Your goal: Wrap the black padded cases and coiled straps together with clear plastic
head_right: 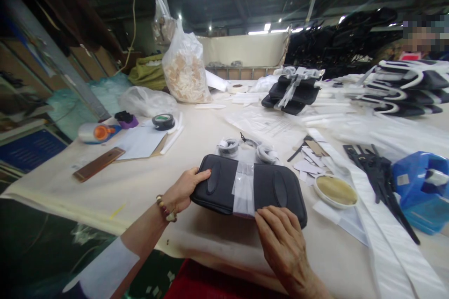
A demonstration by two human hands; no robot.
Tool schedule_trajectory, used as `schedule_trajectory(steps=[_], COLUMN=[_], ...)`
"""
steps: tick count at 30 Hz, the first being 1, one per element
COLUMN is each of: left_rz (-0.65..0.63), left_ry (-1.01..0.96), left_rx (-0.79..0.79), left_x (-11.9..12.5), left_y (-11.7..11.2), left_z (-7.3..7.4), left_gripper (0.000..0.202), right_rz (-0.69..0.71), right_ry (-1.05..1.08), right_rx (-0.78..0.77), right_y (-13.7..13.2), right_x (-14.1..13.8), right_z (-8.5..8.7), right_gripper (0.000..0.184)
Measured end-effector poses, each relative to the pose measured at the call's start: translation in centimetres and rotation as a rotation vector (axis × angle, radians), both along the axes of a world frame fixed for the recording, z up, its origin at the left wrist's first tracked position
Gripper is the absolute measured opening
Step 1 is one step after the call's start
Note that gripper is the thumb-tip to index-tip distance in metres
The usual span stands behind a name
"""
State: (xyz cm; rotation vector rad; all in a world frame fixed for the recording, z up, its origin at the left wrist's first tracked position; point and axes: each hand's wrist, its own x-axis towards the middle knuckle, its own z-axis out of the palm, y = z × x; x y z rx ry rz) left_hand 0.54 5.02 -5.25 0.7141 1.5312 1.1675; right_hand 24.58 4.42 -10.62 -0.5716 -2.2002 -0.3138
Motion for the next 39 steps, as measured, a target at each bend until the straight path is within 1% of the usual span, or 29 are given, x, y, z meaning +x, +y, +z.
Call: schedule_trajectory(steps=[2, 4, 6, 7, 8, 9, 10, 11, 12, 13, 15, 17, 19, 22, 24, 26, 29, 32, 35, 37, 39], left_rz=[-0.036, -0.051, -0.005, 0.020, 0.025, -0.003, -0.054, -0.115, -0.167, -0.195, -0.209, -0.230, -0.267, -0.282, -0.289, -0.302, -0.336, -0.404, -0.430, -0.444, -0.461], left_ry=[0.073, 0.197, 0.364, 0.511, 0.711, 0.949, 1.179, 1.375, 1.506, 1.560, 1.592, 1.613, 1.646, 1.666, 1.677, 1.715, 1.791, 1.830, 1.838, 1.818, 1.764], left_rx=[-0.008, 0.012, 0.088, 0.173, 0.296, 0.449, 0.612, 0.776, 0.923, 1.044, 1.223, 1.332, 1.396, 1.458, 1.469, 1.472, 1.501, 1.558, 1.580, 1.536, 1.387], left_x=[-0.1, 0.1, 0.7, 1.0, 1.4, 1.8, 2.1, 2.4, 2.6, 2.8, 2.8, 2.7, 2.6, 2.6, 2.7, 2.8, 2.8, 2.5, 2.3, 2.2, 2.2], left_y=[-0.1, -0.7, -1.7, -2.3, -2.8, -3.2, -3.3, -3.2, -2.9, -2.4, -1.1, 0.1, 0.9, 1.3, 1.3, 1.4, 1.4, 1.3, 1.3, 1.2, 1.1], left_z=[1.2, 2.4, 3.4, 3.8, 3.9, 3.9, 3.7, 3.4, 3.1, 2.7, 2.3, 2.4, 3.1, 4.4, 5.0, 5.2, 5.1, 4.8, 4.7, 4.7, 4.6], left_gripper=[0.015, 0.023, 0.031, 0.036, 0.042, 0.047, 0.047, 0.043, 0.036, 0.028, 0.016, 0.011, 0.011, 0.016, 0.017, 0.017, 0.013, 0.012, 0.012, 0.013, 0.013], right_rz=[0.037, 0.052, 0.049, 0.046, 0.043, 0.041, 0.041, 0.041, 0.044, 0.053, 0.070, 0.076, 0.071, 0.078, 0.089, 0.086, 0.087, 0.105, 0.114, 0.115, 0.073], right_ry=[-0.001, 0.010, 0.033, 0.044, 0.053, 0.059, 0.064, 0.069, 0.074, 0.080, 0.089, 0.087, 0.083, 0.094, 0.089, 0.055, -0.051, -0.180, -0.219, -0.182, -0.124], right_rx=[0.015, 0.021, 0.028, 0.033, 0.035, 0.036, 0.036, 0.038, 0.040, 0.044, 0.048, 0.049, 0.061, 0.114, 0.168, 0.218, 0.269, 0.290, 0.285, 0.241, 0.194], right_y=[0.7, 1.4, 2.0, 2.4, 2.7, 3.0, 3.2, 3.5, 3.7, 3.9, 4.2, 4.4, 4.6, 4.9, 5.1, 5.3, 5.5, 5.6, 5.6, 5.7, 5.7], right_x=[0.2, 0.4, 0.4, 0.4, 0.4, 0.3, 0.2, 0.1, -0.1, -0.2, -0.4, -0.5, -0.5, -0.6, -0.5, -0.3, 0.4, 1.3, 1.9, 1.8, 1.5], right_z=[1.3, 2.7, 4.1, 4.7, 5.2, 5.7, 6.1, 6.4, 6.7, 6.9, 7.2, 7.5, 7.8, 8.3, 8.4, 8.4, 8.2, 8.0, 8.0, 8.1, 8.0], right_gripper=[0.023, 0.022, 0.019, 0.017, 0.016, 0.015, 0.014, 0.013, 0.012, 0.012, 0.012, 0.013, 0.014, 0.018, 0.020, 0.020, 0.020, 0.024, 0.026, 0.024, 0.020])
